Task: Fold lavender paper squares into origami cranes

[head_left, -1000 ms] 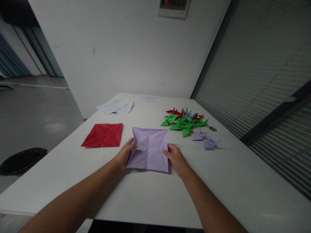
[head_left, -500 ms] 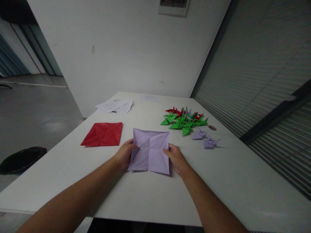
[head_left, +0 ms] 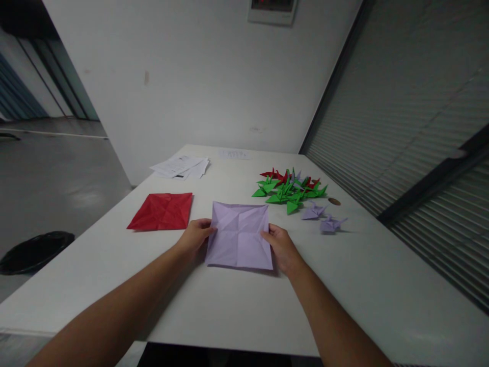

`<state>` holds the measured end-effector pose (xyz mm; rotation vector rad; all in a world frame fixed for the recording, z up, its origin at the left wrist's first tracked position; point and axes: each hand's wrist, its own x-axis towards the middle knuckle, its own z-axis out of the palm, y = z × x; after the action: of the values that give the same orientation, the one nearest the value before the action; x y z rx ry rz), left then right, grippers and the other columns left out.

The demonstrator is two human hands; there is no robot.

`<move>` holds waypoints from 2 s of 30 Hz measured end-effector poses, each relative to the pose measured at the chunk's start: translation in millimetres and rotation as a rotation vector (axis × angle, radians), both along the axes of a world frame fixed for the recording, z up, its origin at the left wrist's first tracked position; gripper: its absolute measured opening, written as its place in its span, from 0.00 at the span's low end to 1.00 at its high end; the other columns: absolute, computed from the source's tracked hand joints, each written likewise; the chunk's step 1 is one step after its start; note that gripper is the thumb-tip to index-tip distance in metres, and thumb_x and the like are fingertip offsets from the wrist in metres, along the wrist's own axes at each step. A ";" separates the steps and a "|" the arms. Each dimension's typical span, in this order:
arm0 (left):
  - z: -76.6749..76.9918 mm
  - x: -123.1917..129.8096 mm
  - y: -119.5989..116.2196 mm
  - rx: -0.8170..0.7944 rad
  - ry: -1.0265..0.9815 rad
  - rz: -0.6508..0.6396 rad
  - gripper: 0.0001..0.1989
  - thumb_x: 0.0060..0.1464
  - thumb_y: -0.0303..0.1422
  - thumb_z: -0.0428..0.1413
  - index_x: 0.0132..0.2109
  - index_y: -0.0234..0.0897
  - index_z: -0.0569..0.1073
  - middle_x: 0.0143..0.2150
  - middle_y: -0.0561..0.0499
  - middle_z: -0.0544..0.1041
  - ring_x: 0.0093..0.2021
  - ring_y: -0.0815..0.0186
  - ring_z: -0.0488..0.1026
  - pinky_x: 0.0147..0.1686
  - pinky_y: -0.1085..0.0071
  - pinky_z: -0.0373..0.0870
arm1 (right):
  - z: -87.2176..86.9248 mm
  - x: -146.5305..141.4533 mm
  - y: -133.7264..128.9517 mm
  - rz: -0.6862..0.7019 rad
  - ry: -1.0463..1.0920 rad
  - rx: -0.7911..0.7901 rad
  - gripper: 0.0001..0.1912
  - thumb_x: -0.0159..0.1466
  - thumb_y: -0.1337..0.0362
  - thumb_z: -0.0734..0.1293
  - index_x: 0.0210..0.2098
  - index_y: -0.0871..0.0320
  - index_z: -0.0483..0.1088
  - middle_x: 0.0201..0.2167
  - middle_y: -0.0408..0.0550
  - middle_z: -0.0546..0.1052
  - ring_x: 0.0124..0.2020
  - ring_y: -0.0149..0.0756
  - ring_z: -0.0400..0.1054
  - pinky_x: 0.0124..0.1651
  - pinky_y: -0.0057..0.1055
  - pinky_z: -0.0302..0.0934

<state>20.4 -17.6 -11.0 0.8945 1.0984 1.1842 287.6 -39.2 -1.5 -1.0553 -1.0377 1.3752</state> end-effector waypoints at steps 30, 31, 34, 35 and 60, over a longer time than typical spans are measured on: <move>15.4 -9.3 -0.1 0.096 -0.059 0.080 0.18 0.36 0.28 0.72 0.35 0.35 0.75 0.29 0.56 0.74 0.26 0.72 0.71 0.26 0.78 0.63 | 11.7 13.0 0.3 -0.002 0.025 -0.074 0.15 0.47 0.59 0.79 0.31 0.56 0.75 0.26 0.41 0.78 0.29 0.36 0.71 0.33 0.30 0.63; 14.8 -9.6 0.3 0.095 -0.066 0.078 0.18 0.36 0.28 0.72 0.36 0.36 0.75 0.29 0.56 0.74 0.27 0.72 0.71 0.26 0.78 0.64 | 11.1 13.4 0.8 0.005 0.039 -0.077 0.14 0.47 0.60 0.79 0.31 0.56 0.75 0.27 0.41 0.78 0.29 0.36 0.71 0.34 0.30 0.63; 13.1 -10.5 1.3 0.098 -0.082 0.077 0.18 0.36 0.28 0.72 0.35 0.36 0.74 0.28 0.57 0.73 0.26 0.73 0.71 0.25 0.78 0.63 | 9.2 14.3 2.1 0.027 0.057 -0.071 0.13 0.47 0.60 0.79 0.30 0.56 0.76 0.27 0.43 0.79 0.29 0.37 0.72 0.36 0.32 0.65; 12.6 -10.8 1.4 0.102 -0.091 0.073 0.19 0.36 0.28 0.73 0.35 0.36 0.74 0.27 0.57 0.73 0.26 0.73 0.71 0.25 0.78 0.62 | 8.8 14.5 2.2 0.025 0.058 -0.069 0.14 0.47 0.60 0.79 0.30 0.57 0.76 0.28 0.44 0.80 0.30 0.37 0.72 0.36 0.32 0.65; 18.7 -12.8 -1.5 0.049 -0.280 -0.019 0.14 0.38 0.24 0.71 0.34 0.33 0.76 0.29 0.52 0.76 0.28 0.71 0.73 0.29 0.77 0.68 | 7.0 16.4 3.5 0.055 0.081 -0.089 0.14 0.44 0.63 0.79 0.31 0.58 0.81 0.30 0.48 0.83 0.33 0.42 0.75 0.38 0.35 0.66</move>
<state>7.7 -19.2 7.8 0.7476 0.8362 1.2812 304.1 -35.7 5.5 -1.0341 -0.9598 1.5082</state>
